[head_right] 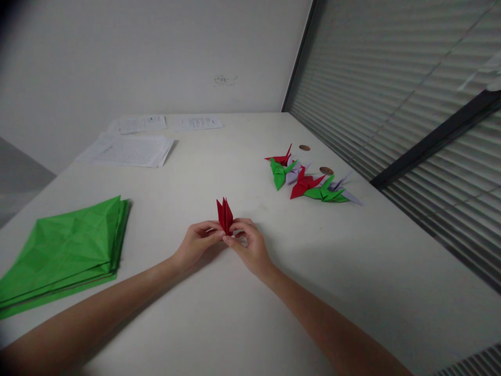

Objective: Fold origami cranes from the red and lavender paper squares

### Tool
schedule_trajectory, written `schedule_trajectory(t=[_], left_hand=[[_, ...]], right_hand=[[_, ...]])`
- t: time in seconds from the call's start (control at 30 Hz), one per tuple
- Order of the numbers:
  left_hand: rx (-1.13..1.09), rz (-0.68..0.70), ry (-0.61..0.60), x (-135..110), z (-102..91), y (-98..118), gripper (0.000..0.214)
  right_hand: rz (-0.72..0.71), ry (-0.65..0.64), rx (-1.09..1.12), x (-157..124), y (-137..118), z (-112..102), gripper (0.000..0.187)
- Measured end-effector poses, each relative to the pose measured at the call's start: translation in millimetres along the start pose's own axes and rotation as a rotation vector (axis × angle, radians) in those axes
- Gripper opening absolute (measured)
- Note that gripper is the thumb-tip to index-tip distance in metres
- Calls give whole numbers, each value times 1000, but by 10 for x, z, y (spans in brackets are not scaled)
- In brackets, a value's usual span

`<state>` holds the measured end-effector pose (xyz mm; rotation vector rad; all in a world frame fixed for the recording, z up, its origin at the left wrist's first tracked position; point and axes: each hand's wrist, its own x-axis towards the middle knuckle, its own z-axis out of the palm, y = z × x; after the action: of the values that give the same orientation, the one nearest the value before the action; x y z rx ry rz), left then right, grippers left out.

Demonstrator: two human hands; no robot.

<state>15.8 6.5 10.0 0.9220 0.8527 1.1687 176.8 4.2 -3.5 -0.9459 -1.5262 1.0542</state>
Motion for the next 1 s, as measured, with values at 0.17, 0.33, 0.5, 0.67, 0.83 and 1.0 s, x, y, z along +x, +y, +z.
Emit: schedule_trajectory(t=[0.17, 0.33, 0.5, 0.67, 0.83, 1.0], left_hand=[[4, -12, -2, 7, -24, -12, 27], [-23, -11, -44, 12, -31, -12, 24], [-48, 19, -76, 19, -34, -6, 21], [-40, 27, -64, 18, -24, 18, 24], [46, 15, -16, 16, -20, 33, 27], [110, 32, 55, 15, -20, 40, 28]], right_hand=[[-10, -21, 28, -3, 53, -15, 14], [-49, 7, 4, -1, 43, -23, 13], [-54, 37, 66, 6, 15, -15, 14], [-39, 49, 120, 5, -19, -11, 13], [9, 83, 109, 3, -27, -24, 13], [2, 150, 76, 8, 6, -37, 14]])
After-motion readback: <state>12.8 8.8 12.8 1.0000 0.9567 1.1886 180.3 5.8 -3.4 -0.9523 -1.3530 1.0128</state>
